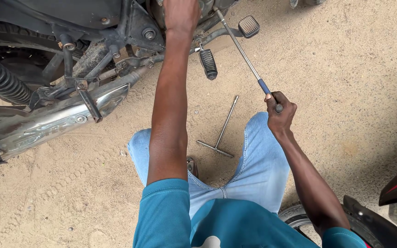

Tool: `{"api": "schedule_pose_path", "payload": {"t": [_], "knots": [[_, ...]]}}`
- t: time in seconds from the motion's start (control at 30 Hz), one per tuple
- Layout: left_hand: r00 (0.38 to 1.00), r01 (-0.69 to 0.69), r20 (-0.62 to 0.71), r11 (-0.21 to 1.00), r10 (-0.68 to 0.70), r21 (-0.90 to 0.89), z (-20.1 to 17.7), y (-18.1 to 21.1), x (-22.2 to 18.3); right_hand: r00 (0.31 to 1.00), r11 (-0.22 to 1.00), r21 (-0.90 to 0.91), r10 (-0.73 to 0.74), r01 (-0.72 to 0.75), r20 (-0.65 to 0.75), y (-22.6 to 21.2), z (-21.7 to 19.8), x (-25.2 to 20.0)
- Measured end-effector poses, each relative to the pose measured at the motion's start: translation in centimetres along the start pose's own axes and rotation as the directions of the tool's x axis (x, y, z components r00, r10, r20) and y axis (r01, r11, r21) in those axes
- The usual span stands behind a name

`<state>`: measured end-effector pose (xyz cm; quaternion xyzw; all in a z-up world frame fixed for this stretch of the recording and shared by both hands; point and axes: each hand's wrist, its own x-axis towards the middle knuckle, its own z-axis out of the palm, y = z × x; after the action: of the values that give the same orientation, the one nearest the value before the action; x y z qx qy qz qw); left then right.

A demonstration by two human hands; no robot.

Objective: Using various T-handle socket wrenches and an extension bar to loosen or tighten bolts on a motorcycle engine/frame.

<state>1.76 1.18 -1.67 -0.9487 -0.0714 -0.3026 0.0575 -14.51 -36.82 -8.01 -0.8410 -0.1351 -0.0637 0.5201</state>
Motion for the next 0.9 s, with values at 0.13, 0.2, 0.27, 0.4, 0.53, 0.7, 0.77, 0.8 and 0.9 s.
{"api": "schedule_pose_path", "payload": {"t": [0.13, 0.2, 0.27, 0.4, 0.53, 0.7, 0.77, 0.8, 0.9], "knots": [[1.000, 0.009, 0.012, 1.000, -0.009, 0.007, 1.3, -0.2, -0.1, 0.997, 0.996, -0.044, -0.083, 0.083, 0.003, -0.2, 0.0, -0.1], [1.000, 0.006, -0.012, 0.999, -0.005, 0.046, 2.8, -0.4, -0.6, 0.998, 0.997, -0.041, -0.070, 0.070, 0.003, 0.2, 0.2, -0.1], [0.999, 0.002, -0.037, 0.996, 0.002, 0.085, 3.4, -0.5, -0.7, 0.998, 0.998, -0.038, -0.057, 0.057, 0.002, 0.5, 0.3, -0.1], [0.999, -0.007, -0.040, 0.997, 0.011, 0.076, 2.7, -0.4, -0.6, 0.995, 0.992, -0.074, -0.102, 0.102, 0.002, 0.6, 0.3, -0.1], [0.999, -0.014, -0.050, 0.998, 0.017, 0.064, 3.0, -0.6, -0.7, 0.995, 0.990, -0.111, -0.089, 0.093, 0.035, 0.8, 0.3, 0.1], [0.998, -0.022, -0.061, 0.998, 0.026, 0.055, 2.3, -0.6, -0.5, 0.957, 0.922, -0.258, -0.282, 0.289, 0.067, 0.6, -0.3, 0.9], [0.996, -0.028, -0.078, 0.999, 0.030, 0.019, 1.9, -0.2, -0.6, 0.938, 0.870, -0.354, -0.337, 0.343, 0.078, 0.6, -0.8, 1.2], [0.995, -0.026, -0.095, 1.000, 0.027, 0.010, 1.5, -0.2, -0.5, 0.974, 0.947, -0.227, -0.219, 0.226, 0.054, 0.4, -0.9, 1.4], [0.995, -0.007, -0.100, 0.999, 0.004, -0.034, 0.7, 0.1, -0.6, 0.995, 0.992, -0.087, -0.086, 0.090, 0.050, 0.0, -0.8, 1.5]]}}
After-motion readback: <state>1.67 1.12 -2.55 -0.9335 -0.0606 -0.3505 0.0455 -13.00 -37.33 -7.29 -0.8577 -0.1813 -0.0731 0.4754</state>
